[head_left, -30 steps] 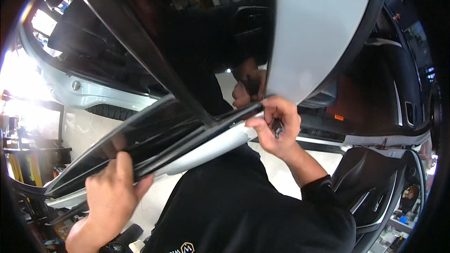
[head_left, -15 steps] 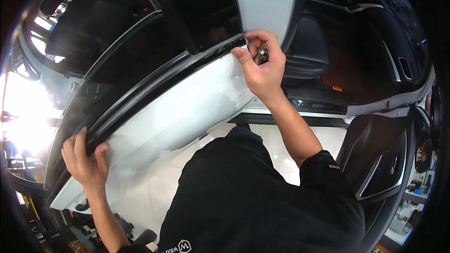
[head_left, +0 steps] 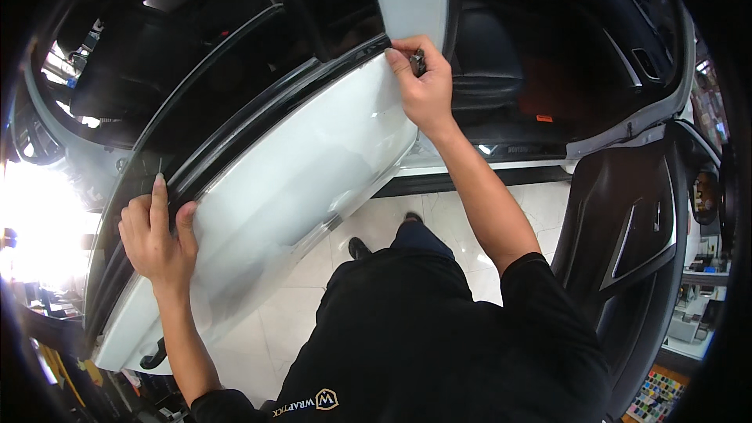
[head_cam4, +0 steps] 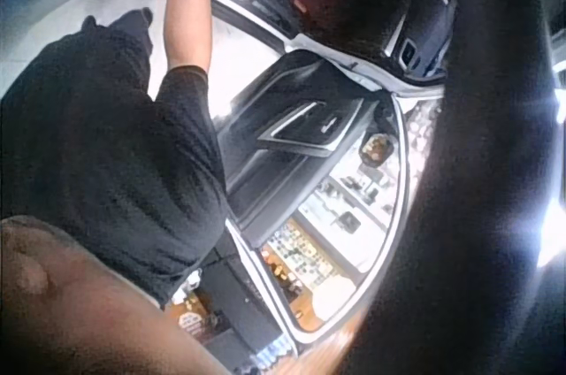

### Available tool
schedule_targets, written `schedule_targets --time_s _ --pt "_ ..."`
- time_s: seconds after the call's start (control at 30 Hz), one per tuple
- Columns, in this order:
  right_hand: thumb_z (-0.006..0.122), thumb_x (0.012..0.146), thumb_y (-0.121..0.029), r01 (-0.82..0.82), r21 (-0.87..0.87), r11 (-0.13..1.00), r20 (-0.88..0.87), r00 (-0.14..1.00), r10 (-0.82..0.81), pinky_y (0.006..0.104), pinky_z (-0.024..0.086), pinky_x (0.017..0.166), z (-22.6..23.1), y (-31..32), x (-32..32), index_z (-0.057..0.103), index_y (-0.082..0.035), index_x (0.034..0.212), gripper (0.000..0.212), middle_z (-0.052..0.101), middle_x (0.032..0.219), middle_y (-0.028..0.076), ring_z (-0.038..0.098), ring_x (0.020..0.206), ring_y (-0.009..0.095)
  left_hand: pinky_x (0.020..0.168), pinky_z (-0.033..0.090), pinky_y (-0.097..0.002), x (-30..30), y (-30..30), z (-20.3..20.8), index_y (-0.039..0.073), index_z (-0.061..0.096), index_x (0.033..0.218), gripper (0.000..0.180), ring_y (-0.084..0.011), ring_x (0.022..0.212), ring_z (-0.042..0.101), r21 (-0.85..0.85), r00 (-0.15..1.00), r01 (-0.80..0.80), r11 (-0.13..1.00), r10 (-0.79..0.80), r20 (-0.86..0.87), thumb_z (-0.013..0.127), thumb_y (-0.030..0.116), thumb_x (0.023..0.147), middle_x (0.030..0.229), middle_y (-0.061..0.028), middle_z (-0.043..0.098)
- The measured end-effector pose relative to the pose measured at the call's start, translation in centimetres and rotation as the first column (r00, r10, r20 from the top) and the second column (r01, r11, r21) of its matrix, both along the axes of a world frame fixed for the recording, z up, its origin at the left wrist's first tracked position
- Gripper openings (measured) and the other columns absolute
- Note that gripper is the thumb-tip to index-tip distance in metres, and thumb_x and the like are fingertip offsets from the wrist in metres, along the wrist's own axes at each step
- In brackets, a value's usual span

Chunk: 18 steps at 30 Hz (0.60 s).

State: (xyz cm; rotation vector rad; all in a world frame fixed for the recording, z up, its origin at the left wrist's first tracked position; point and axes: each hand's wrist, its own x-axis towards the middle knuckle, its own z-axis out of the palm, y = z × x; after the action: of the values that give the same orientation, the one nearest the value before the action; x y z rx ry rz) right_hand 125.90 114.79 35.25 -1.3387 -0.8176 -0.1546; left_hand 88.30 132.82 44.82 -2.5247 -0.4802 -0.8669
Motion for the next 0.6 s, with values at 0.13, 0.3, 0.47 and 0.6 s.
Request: schedule_targets --time_s 0.13,0.3,0.47,0.6 --pt "0.074 0.096 -0.010 0.022 -0.063 0.998 0.108 0.994 -0.015 0.0289 0.047 0.066 0.9 0.4 0.8 0.069 0.000 0.100 0.012 0.067 0.084 0.008 0.060 0.073 0.014 0.079 0.047 -0.0392 0.3 0.3 0.9 0.006 0.068 0.134 0.054 -0.0299 0.090 0.061 0.013 1.000 0.007 1.000 -0.007 0.024 0.081 0.032 0.089 0.099 -0.0120 0.062" --pt "0.073 0.096 -0.009 0.014 -0.095 0.995 0.177 0.984 0.003 0.0275 0.050 0.074 1.2 -1.0 1.2 0.075 0.002 0.106 0.015 0.072 0.092 0.009 0.064 0.082 0.013 0.075 0.048 -0.0396 0.8 -1.1 2.4 0.007 0.071 0.131 0.059 -0.0271 0.083 0.059 -0.004 1.000 -0.020 1.000 0.020 0.017 0.088 0.029 0.080 0.096 -0.0089 0.063" --pt "0.072 0.093 -0.006 -0.080 -0.064 0.995 0.137 0.987 0.088 0.0324 0.051 0.069 1.0 -1.1 1.6 0.075 0.000 0.104 0.013 0.071 0.091 0.012 0.067 0.075 0.023 0.085 0.050 -0.0398 1.1 -1.8 2.4 0.010 0.072 0.133 0.059 -0.0288 0.095 0.062 0.104 0.997 -0.068 0.992 0.065 0.038 0.087 0.034 0.081 0.104 -0.0109 0.065" --pt "0.072 0.092 -0.005 -0.125 -0.117 0.985 0.017 0.992 0.127 0.0323 0.051 0.068 0.8 -2.0 1.6 0.075 0.000 0.103 0.012 0.072 0.092 0.012 0.067 0.075 0.022 0.095 0.047 -0.0396 0.9 -2.2 0.9 0.015 0.073 0.133 0.058 -0.0293 0.110 0.058 0.093 0.980 -0.158 0.983 0.144 0.139 0.088 0.036 0.081 0.116 -0.0109 0.062"
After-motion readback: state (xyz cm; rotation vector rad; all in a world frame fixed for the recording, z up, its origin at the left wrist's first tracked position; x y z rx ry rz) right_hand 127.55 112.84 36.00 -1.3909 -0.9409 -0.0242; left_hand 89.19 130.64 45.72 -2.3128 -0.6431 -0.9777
